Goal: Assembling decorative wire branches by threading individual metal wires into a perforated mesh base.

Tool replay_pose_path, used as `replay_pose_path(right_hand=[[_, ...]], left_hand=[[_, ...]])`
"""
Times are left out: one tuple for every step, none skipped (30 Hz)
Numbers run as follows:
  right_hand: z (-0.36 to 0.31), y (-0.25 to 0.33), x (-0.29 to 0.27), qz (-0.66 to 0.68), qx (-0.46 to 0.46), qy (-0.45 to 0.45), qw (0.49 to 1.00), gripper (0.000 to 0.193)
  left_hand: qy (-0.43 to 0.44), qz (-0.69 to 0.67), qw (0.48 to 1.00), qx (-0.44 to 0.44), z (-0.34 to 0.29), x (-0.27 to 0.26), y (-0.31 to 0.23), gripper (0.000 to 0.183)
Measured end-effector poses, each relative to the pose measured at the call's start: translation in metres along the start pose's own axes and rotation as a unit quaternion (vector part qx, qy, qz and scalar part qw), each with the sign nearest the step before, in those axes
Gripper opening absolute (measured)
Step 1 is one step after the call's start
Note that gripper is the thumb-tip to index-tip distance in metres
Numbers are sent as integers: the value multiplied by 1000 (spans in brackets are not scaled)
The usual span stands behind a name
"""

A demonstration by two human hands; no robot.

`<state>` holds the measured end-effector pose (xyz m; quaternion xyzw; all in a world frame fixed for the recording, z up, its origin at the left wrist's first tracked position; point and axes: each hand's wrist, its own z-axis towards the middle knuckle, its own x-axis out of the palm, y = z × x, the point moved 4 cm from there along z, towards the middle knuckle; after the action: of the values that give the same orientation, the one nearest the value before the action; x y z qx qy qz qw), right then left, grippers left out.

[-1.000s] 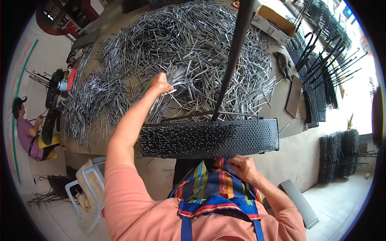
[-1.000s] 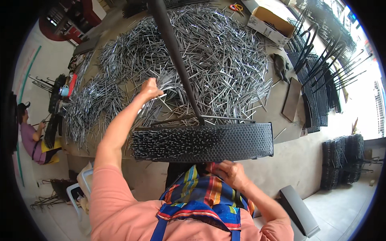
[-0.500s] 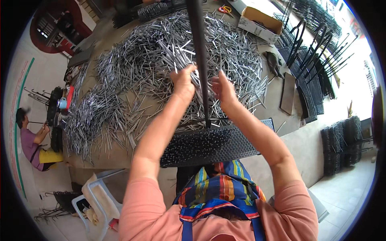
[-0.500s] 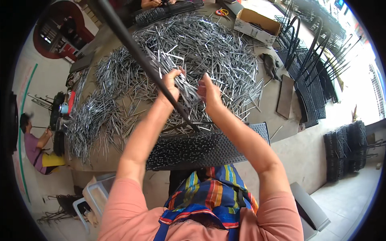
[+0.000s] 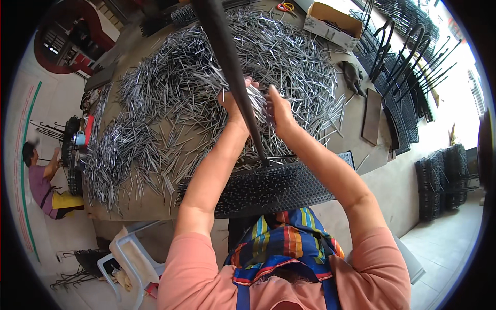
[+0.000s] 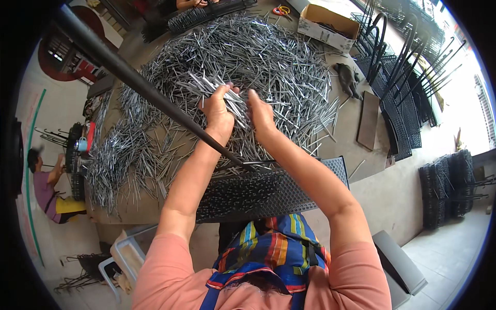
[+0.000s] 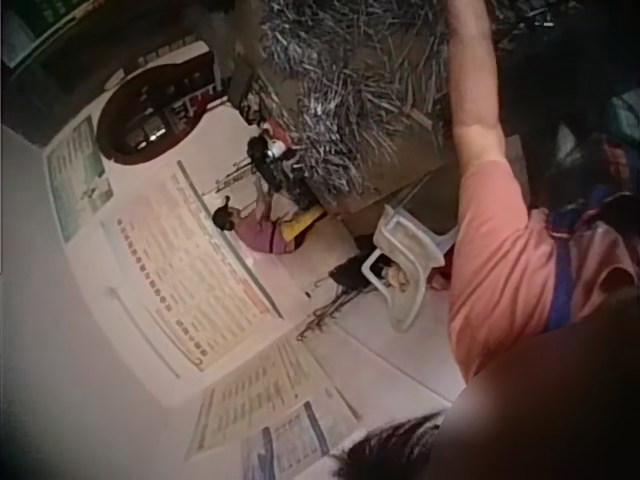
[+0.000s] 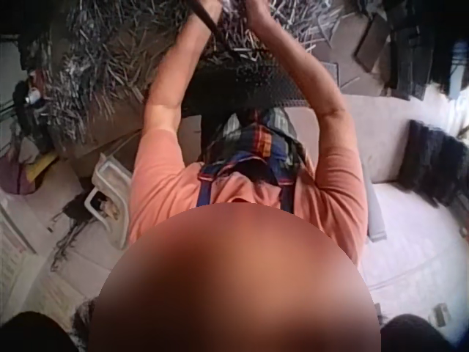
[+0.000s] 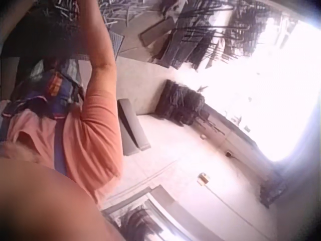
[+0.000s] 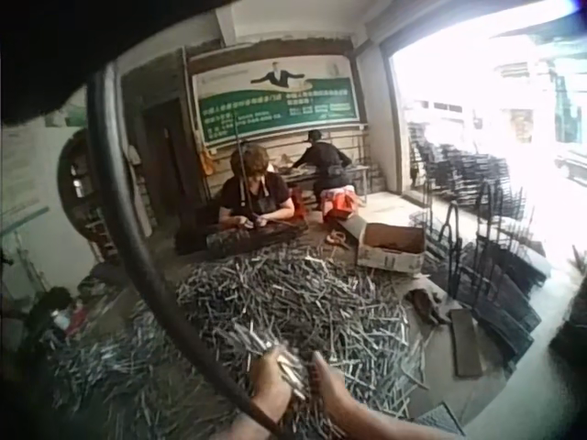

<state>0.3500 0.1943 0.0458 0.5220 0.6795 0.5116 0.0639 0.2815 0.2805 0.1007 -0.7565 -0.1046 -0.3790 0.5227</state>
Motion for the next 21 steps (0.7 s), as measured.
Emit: replay_pose_path(right_hand=[[1, -4, -7, 21, 29, -2, 999, 50], [2, -8, -13, 43, 57, -4, 997, 52], [1, -7, -2, 42, 55, 1, 998, 52], [1, -4, 4, 103, 12, -17, 994, 51], [2, 1, 8, 163, -32, -35, 986, 50], [0, 9, 6, 30, -64, -114, 991, 47], [-1, 12, 5, -52, -117, -72, 989, 47], [-4, 13, 3, -133, -168, -31, 976, 47], [-5, 8, 9, -204, -166, 6, 965, 48], [-15, 7, 9, -183, -69, 57, 979, 51], [-15, 2, 4, -162, -1, 112, 980, 51], [-15, 1, -6, -138, 62, 162, 975, 50], [-15, 5, -16, -66, 110, 257, 958, 46], [-14, 6, -30, -29, 120, 272, 954, 39], [-14, 8, -33, -14, 120, 294, 948, 40], [-13, 10, -35, 0, 120, 315, 942, 40], [-9, 13, -41, -3, 124, 313, 942, 42], [-21, 20, -28, -6, 135, 317, 939, 43], [-21, 28, -18, 29, 99, 313, 944, 48], [-11, 26, -15, 99, 84, 282, 951, 42], [6, 26, -23, 104, 75, 249, 960, 36]], left_hand=[[-25, -13, 999, 17, -1, 3, 1, 20], [-50, -26, 998, 34, -2, 6, 1, 19], [-50, -32, 998, 2, 5, 1, 10, 22], [-5, -24, 998, -56, -15, 13, 10, 21], [-13, 21, 998, -56, -13, 11, 23, 21], [-22, 67, 996, -53, -17, 14, 24, 21], [-12, 82, 993, -78, -22, 14, 24, 22], [-5, 98, 988, -116, -24, 11, 22, 21], [-12, 104, 988, -110, -7, -7, 21, 19], [-15, 109, 987, -114, 1, -14, 20, 17], [21, 74, 978, -192, 1, -26, 23, 12], [59, 84, 965, -243, 4, -37, 25, 13], [113, 91, 947, -287, -5, -29, 24, 16], [166, 97, 924, -331, -18, -21, 24, 19], [208, 166, 911, -316, -24, -20, 21, 26], [254, 201, 888, -327, -31, -17, 19, 31], [287, 234, 865, -339, -34, -13, 20, 34], [310, 266, 843, -349, -42, -18, 15, 37], [330, 308, 806, -383, -39, -22, 21, 38], [329, 309, 804, -388, -35, -25, 24, 38], [323, 342, 787, -400, -30, -29, 28, 36]])
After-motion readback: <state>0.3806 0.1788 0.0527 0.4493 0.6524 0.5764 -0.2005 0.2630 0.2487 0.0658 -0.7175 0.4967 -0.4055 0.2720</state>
